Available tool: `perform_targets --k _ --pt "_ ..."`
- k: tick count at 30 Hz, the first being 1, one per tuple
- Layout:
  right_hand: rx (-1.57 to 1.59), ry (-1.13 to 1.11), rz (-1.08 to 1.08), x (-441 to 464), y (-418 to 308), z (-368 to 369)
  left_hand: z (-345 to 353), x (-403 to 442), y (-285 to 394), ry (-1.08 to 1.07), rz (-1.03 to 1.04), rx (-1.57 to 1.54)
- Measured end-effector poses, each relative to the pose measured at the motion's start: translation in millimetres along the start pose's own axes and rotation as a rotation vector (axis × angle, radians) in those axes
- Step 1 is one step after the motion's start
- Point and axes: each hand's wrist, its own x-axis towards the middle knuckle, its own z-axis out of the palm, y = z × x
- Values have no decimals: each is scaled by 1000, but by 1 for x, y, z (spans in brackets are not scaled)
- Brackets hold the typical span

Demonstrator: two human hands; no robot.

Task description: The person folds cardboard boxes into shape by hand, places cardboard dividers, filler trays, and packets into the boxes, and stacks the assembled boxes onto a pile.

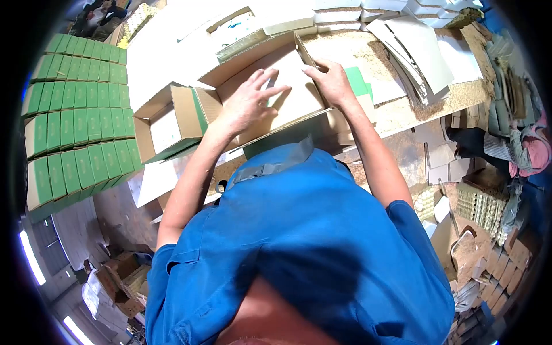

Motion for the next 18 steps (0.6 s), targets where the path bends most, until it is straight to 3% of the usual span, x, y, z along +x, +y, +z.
perform_targets --k 5,7,14,16,18 --pt "76 -7 18 5 2 9 24 9 -6 -28 9 73" --pt "32 23 -48 13 11 15 18 17 -2 -132 -25 85" --pt "267 -25 2 8 11 14 1 17 7 -124 -55 33" --pt "728 -88 136 8 27 13 -17 3 11 -21 -34 61" --pt "815 -167 247 5 40 3 -41 -17 11 344 -87 -162"
